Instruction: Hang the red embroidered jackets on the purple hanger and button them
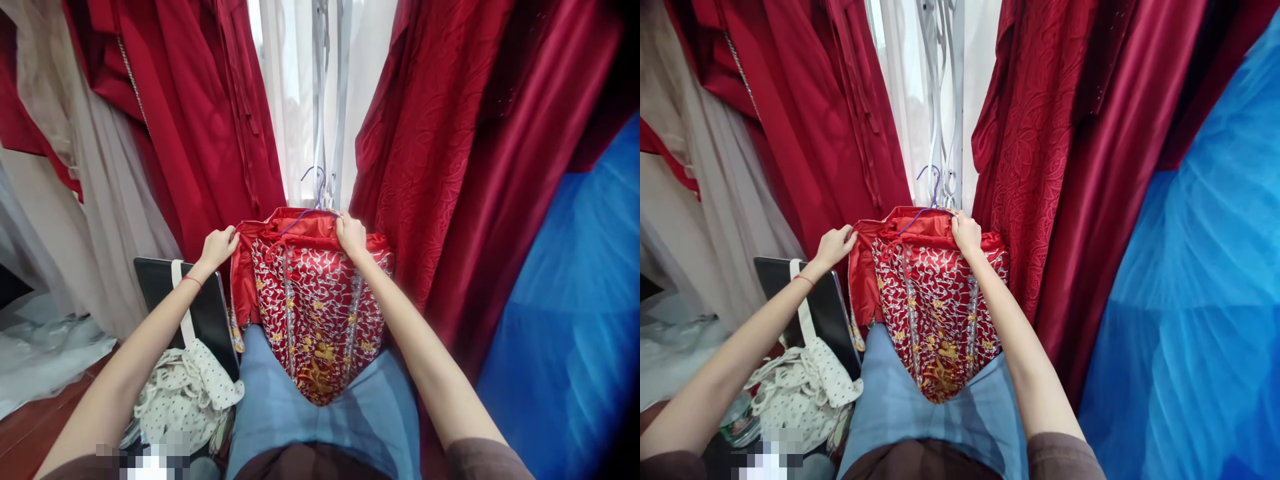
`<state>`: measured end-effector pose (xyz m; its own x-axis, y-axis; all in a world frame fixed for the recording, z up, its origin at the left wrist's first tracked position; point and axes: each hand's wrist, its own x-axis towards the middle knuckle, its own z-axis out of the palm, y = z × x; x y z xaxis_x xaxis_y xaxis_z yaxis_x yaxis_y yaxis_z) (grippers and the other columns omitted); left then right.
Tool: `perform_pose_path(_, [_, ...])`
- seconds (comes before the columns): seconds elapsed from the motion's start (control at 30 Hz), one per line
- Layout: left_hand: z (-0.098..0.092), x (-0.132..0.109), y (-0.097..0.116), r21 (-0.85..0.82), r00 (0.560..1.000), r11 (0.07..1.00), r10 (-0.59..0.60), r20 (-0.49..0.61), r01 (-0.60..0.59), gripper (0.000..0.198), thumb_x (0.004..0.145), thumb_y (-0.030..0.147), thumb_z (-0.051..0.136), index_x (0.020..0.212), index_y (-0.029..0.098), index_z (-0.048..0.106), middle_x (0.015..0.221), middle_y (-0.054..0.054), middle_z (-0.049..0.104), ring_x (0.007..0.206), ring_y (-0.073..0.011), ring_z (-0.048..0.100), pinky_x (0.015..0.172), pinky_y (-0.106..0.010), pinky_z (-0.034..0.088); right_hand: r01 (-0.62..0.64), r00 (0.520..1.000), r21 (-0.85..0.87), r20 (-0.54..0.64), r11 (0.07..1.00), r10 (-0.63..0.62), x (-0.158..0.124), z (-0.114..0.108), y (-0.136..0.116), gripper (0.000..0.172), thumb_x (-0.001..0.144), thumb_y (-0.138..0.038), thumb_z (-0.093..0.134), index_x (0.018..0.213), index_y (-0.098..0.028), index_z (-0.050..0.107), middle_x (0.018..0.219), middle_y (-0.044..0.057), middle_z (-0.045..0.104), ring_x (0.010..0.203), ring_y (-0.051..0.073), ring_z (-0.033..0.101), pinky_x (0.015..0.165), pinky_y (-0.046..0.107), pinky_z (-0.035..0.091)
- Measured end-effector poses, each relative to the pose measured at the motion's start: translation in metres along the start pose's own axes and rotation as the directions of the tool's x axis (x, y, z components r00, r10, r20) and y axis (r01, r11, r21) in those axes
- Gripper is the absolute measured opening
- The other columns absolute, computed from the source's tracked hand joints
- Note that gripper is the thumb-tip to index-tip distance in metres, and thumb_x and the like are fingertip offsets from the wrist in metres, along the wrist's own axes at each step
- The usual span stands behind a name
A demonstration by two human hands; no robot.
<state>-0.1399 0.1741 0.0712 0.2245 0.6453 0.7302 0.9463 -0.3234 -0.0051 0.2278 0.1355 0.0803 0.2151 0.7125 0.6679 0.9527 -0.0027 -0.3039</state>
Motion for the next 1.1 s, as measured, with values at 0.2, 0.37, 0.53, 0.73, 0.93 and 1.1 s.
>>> perform_pose_path(0.2, [-0.003,-0.036,0.12,-0.514,0.984,0.839,0.142,-0.112,-0.18,0.027,0.093,0.033,0.046,0.068,0.022,0.04,0.055,0.002,0.052,0.05,-0.0124,0.047,0.054,-0.026,0.033,-0.016,1.0,0.004,-0.005,1.0,0.016,-0.001,-0.002,0.002,0.038,0.103,-0.028,0.03,0.119,-0.015,0.062,0.102,0.015,0.073,0.09,0.026,0.067,0.073,0.029,0.039])
perform_pose_path(0.37, [0.018,-0.052,0.183,-0.567,0.874,0.792,0.422,0.24,-0.227,0.02,0.089,0.03,0.056,0.072,0.023,0.048,0.062,-0.001,0.06,0.054,-0.0164,0.053,0.055,-0.03,0.038,-0.027,1.0,0.015,-0.013,1.0,0.027,-0.003,-0.005,0.005,0.04,0.103,-0.028,0.028,0.12,-0.014,0.062,0.104,0.016,0.073,0.089,0.025,0.067,0.072,0.028,0.039])
perform_pose_path(0.53, [0.02,-0.02,0.148,-0.541,0.978,0.837,0.171,0.123,-0.078,0.025,0.094,0.037,0.049,0.081,0.021,0.063,0.083,-0.005,0.072,0.075,-0.0201,0.067,0.07,-0.031,0.05,-0.044,0.999,0.025,0.024,0.999,0.043,-0.006,-0.006,0.005,0.04,0.103,-0.031,0.03,0.119,-0.014,0.063,0.1,0.015,0.073,0.084,0.024,0.066,0.071,0.027,0.038])
perform_pose_path(0.73, [0.028,-0.017,0.067,-0.304,0.988,0.941,-0.13,0.082,0.149,0.066,0.083,0.056,0.066,0.132,0.015,0.049,0.135,-0.019,0.059,0.124,-0.033,0.055,0.097,-0.04,0.046,-0.073,0.997,0.083,0.013,0.994,0.072,-0.006,-0.001,0.002,0.04,0.102,-0.032,0.031,0.12,-0.016,0.063,0.101,0.015,0.072,0.085,0.024,0.065,0.072,0.027,0.037])
perform_pose_path(0.93, [0.042,0.004,0.044,-0.231,0.942,0.918,-0.284,0.179,0.321,0.03,0.099,0.044,0.04,0.114,0.025,0.059,0.112,-0.01,0.071,0.107,-0.0285,0.066,0.083,-0.034,0.047,-0.006,0.999,0.125,0.041,0.992,0.001,0.0,-0.011,0.012,0.039,0.101,-0.032,0.033,0.113,-0.019,0.067,0.102,0.012,0.072,0.087,0.024,0.063,0.069,0.027,0.035])
perform_pose_path(1.1, [0.041,0.048,0.061,-0.244,0.926,0.894,-0.371,0.067,0.376,0.035,0.094,0.044,0.05,0.121,0.024,0.062,0.127,-0.013,0.066,0.117,-0.0321,0.06,0.093,-0.043,0.045,0.053,0.998,0.061,0.033,0.997,-0.055,0.003,-0.021,0.025,0.037,0.102,-0.033,0.035,0.115,-0.02,0.067,0.099,0.011,0.073,0.083,0.023,0.062,0.066,0.026,0.032])
